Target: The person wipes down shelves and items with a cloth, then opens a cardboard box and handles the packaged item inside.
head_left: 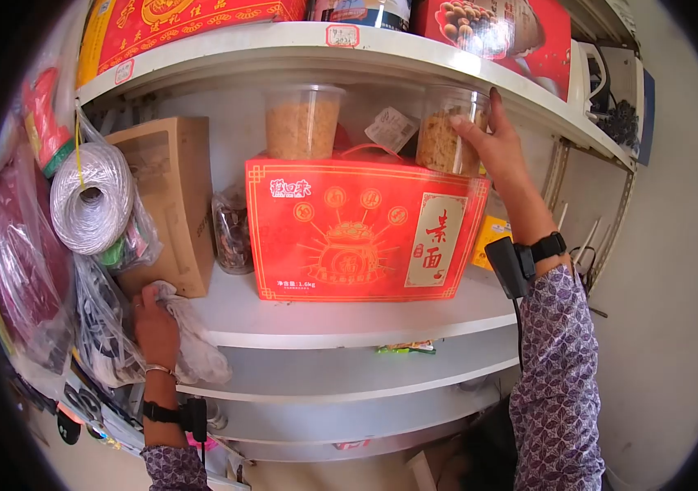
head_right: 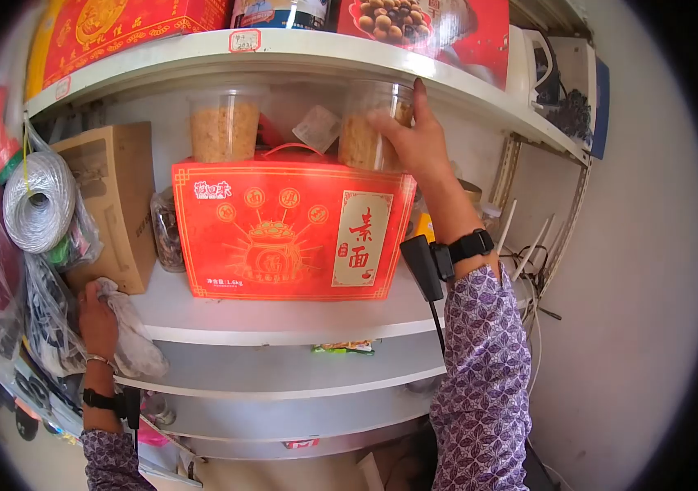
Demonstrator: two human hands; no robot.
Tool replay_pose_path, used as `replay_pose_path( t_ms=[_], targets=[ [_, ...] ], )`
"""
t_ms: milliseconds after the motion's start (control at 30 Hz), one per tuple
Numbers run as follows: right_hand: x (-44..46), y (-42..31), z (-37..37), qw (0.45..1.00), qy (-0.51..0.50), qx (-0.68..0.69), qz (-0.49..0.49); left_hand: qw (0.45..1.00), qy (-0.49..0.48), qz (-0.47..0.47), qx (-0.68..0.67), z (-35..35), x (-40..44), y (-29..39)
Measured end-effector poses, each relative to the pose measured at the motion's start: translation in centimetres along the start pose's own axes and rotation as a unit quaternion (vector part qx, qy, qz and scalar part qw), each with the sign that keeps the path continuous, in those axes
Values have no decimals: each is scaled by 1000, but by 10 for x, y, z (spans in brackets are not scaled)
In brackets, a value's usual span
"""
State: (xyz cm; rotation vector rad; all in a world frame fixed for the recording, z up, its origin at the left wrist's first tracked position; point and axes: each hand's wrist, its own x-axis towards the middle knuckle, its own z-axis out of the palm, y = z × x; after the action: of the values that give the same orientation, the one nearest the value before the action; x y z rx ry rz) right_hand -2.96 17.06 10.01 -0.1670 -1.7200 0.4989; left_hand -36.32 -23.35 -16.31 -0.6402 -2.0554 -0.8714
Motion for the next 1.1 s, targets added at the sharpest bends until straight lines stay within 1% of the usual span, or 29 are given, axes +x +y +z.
replay_pose_path(
  t_ms=[67,167,233,300,367,400,433,467,500,533,567,600,633,667,700,767,800,867,900,967,1000,1033,1100],
  targets=[
    [-1,10,2,1000,7,-2,-2,1000,-2,-4,3,5,0,-4],
    [-2,19,3,999,11,-34,-12,1000,-6,18,-3,1,0,-3],
    [-1,25,3,998,12,-62,-24,1000,8,19,-5,5,1,-8],
    [-8,8,-4,993,6,-110,42,1000,9,21,-21,9,1,-7],
    [-10,17,-3,982,22,-182,45,999,-4,12,-38,6,1,-10],
    [-9,34,-8,972,50,-229,10,999,6,31,-21,2,0,-9],
    [-25,20,-11,977,51,-205,9,999,16,48,-5,0,0,-4],
    [-48,-2,-14,982,49,-181,8,995,41,87,-11,3,-2,-6],
    [-74,-13,-7,992,48,-117,-28,990,65,124,-16,7,-5,-9],
    [-100,-25,2,996,47,-45,-68,991,50,99,-68,8,-9,-4],
    [-126,-31,11,995,-7,-58,-77,983,18,80,-162,-1,-16,20],
    [-153,-35,22,992,-61,-66,-88,990,46,105,-87,6,-21,33],
    [-182,-40,39,986,-102,-93,-95,982,44,118,-143,8,-30,56],
    [-207,-44,55,977,-140,-122,-105,971,49,154,-175,3,-41,79],
    [-223,-40,69,972,-159,-118,-125,959,58,190,-203,5,-51,95],
    [-246,-22,87,961,-181,-124,-169,933,24,200,-297,-5,-75,127],
    [-250,-13,93,963,-182,-119,-162,921,-5,193,-338,-15,-91,135],
    [-258,8,98,966,-182,-117,-143,906,-97,165,-378,-14,-129,123],
    [-261,12,97,968,-185,-132,-103,917,-129,69,-371,-8,-139,108],
    [-263,10,98,975,-202,-89,-2,910,-194,-121,-346,9,-162,63],
    [-262,12,98,974,-207,-70,52,947,-71,-99,-297,29,-167,30],
    [-261,16,99,973,-209,-93,-1,932,-54,-131,-334,31,-160,3],
    [-266,17,99,976,-209,-54,20,892,-12,-191,-409,36,-147,-53]
  ],
)
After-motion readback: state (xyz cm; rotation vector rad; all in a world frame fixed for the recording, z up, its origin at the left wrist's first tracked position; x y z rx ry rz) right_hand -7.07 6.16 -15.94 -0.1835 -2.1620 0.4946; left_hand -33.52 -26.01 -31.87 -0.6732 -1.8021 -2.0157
